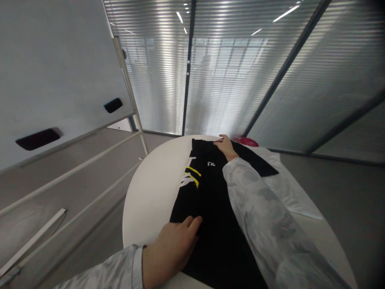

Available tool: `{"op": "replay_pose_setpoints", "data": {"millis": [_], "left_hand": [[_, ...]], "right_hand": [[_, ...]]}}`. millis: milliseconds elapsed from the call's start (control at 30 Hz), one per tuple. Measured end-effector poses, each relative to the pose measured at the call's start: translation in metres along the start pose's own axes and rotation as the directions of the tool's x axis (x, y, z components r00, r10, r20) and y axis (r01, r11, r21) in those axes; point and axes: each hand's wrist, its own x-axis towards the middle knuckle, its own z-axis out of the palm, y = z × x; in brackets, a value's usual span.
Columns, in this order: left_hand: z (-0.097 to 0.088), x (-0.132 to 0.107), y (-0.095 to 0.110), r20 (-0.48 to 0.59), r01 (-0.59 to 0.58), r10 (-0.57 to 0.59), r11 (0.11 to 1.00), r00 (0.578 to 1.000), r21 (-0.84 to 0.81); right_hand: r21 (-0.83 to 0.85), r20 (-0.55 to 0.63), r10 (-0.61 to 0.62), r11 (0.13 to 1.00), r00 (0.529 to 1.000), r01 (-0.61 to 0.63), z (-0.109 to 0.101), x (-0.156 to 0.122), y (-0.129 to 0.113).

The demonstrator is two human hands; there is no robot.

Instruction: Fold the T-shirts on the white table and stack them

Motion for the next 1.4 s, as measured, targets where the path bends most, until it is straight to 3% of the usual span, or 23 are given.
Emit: {"op": "replay_pose_setpoints", "data": {"millis": [133, 233, 300, 367, 433, 500, 733, 833, 1133, 1233, 1333, 1400], "left_hand": [[-0.013, -0.009, 0.001, -0.024, -0.141, 0.14, 0.96, 0.99, -0.243], [-0.034, -0.001, -0.02, -0.09, -0.149, 0.125, 0.923, 0.988, -0.354], [-0.046, 0.016, -0.046, -0.209, -0.09, 0.026, 0.948, 0.978, -0.306], [-0.053, 0.037, -0.077, -0.316, 0.048, -0.113, 0.977, 0.942, -0.206], [-0.054, 0.057, -0.101, -0.349, 0.172, -0.202, 0.978, 0.915, -0.114], [-0.051, 0.073, -0.114, -0.349, 0.212, -0.221, 0.975, 0.911, -0.065], [-0.034, 0.087, -0.105, -0.352, 0.072, -0.07, 0.997, 0.934, -0.007], [-0.033, 0.079, -0.108, -0.358, 0.082, -0.082, 0.997, 0.93, -0.015], [-0.038, 0.05, -0.129, -0.414, 0.126, -0.117, 0.992, 0.903, -0.005], [-0.04, 0.042, -0.132, -0.385, 0.13, -0.12, 0.992, 0.915, 0.0], [-0.054, 0.053, -0.139, -0.378, 0.127, -0.122, 0.992, 0.918, -0.01], [-0.071, 0.078, -0.146, -0.426, 0.135, -0.149, 0.989, 0.892, -0.063]], "right_hand": [[-0.063, 0.069, -0.06, 0.996, 0.996, 0.065, -0.003, -0.014, 0.005], [-0.209, 0.071, -0.166, 0.962, 0.984, 0.177, -0.008, -0.026, -0.004], [-0.345, 0.077, -0.262, 0.898, 0.962, 0.272, -0.012, -0.035, -0.016], [-0.402, 0.141, -0.337, 0.84, 0.931, 0.365, -0.016, -0.047, -0.029], [-0.379, 0.251, -0.385, 0.805, 0.888, 0.457, -0.018, -0.065, -0.041], [-0.338, 0.34, -0.428, 0.775, 0.837, 0.534, -0.018, -0.092, -0.05], [-0.172, 0.462, -0.481, 0.776, 0.745, 0.607, -0.011, -0.223, -0.051], [-0.148, 0.478, -0.468, 0.791, 0.743, 0.593, -0.002, -0.254, -0.047], [-0.153, 0.507, -0.47, 0.776, 0.722, 0.612, 0.028, -0.257, -0.074], [-0.13, 0.517, -0.481, 0.773, 0.708, 0.621, 0.029, -0.262, -0.076], [-0.108, 0.522, -0.496, 0.768, 0.694, 0.631, 0.022, -0.268, -0.073], [-0.097, 0.52, -0.505, 0.766, 0.689, 0.635, 0.017, -0.273, -0.071]]}}
